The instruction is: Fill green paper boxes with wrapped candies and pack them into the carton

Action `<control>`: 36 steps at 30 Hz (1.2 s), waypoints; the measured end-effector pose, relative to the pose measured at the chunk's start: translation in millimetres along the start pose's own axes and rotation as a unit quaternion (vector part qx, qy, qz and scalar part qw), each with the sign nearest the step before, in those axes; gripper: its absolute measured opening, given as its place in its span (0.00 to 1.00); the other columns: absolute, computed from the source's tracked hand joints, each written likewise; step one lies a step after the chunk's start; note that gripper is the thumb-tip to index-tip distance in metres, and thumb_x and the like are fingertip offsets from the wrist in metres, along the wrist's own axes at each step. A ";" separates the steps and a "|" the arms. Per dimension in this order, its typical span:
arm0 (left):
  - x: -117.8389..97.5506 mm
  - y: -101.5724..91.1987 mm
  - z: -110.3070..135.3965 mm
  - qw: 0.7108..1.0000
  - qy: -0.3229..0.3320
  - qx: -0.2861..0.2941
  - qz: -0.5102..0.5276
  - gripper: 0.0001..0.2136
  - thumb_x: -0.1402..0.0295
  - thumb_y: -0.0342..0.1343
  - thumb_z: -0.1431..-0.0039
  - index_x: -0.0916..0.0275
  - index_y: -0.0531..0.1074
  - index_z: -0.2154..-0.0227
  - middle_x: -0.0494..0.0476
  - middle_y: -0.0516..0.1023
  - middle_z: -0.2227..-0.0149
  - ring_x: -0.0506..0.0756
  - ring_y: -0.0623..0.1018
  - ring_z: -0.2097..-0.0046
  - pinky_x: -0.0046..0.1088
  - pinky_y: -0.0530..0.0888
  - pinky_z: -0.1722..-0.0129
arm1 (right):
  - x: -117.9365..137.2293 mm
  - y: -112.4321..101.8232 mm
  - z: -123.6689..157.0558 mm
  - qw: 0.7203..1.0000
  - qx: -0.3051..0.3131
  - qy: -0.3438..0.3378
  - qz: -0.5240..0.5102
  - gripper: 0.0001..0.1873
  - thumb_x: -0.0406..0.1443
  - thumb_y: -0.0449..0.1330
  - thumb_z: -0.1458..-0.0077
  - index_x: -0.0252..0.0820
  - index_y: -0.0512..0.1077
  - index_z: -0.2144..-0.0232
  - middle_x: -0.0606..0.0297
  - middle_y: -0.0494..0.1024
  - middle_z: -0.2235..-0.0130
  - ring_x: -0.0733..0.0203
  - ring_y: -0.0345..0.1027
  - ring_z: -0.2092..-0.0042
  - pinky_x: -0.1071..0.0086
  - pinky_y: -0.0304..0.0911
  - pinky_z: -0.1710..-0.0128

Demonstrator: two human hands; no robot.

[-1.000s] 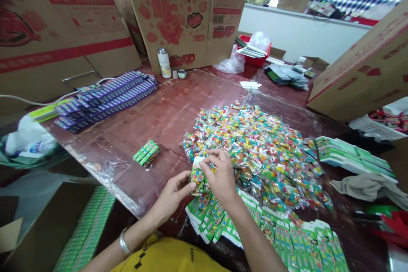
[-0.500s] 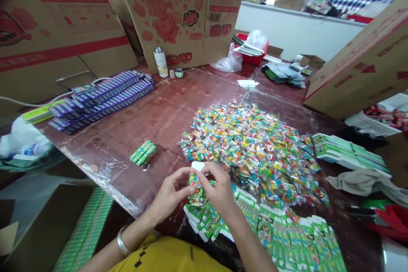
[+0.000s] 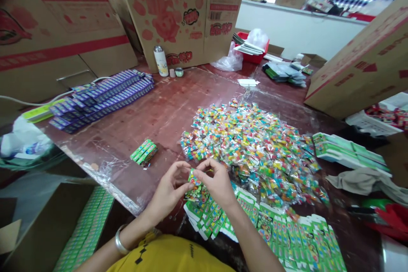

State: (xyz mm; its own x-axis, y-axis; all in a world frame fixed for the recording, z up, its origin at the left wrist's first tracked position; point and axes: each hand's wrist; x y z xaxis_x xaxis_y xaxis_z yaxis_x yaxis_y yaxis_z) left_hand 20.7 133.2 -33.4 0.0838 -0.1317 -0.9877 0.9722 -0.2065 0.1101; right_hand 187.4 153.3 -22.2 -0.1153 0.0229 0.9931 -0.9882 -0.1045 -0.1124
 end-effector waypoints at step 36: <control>-9.0 -67.4 -15.8 0.833 0.075 -0.205 -0.509 0.05 0.65 0.55 0.42 0.59 0.70 0.65 0.56 0.73 0.63 0.58 0.73 0.59 0.32 0.69 0.61 | -9.4 -4.7 25.7 0.914 0.044 -0.153 0.373 0.46 0.39 0.63 0.46 0.48 0.42 0.33 0.57 0.55 0.35 0.46 0.49 0.35 0.50 0.55 0.39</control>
State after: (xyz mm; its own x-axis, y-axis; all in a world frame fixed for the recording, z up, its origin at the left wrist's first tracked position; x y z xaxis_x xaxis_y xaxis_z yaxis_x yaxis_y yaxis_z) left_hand -42.1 163.5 -33.7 -0.8322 0.0389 -0.5531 0.5475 0.2148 -0.8088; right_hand 195.7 128.1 -30.2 -0.7067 -0.3644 0.6065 -0.6330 -0.0573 -0.7720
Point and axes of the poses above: each hand's wrist, its own z-axis away from the middle knuckle, its own y-axis out of the palm, x = y × z
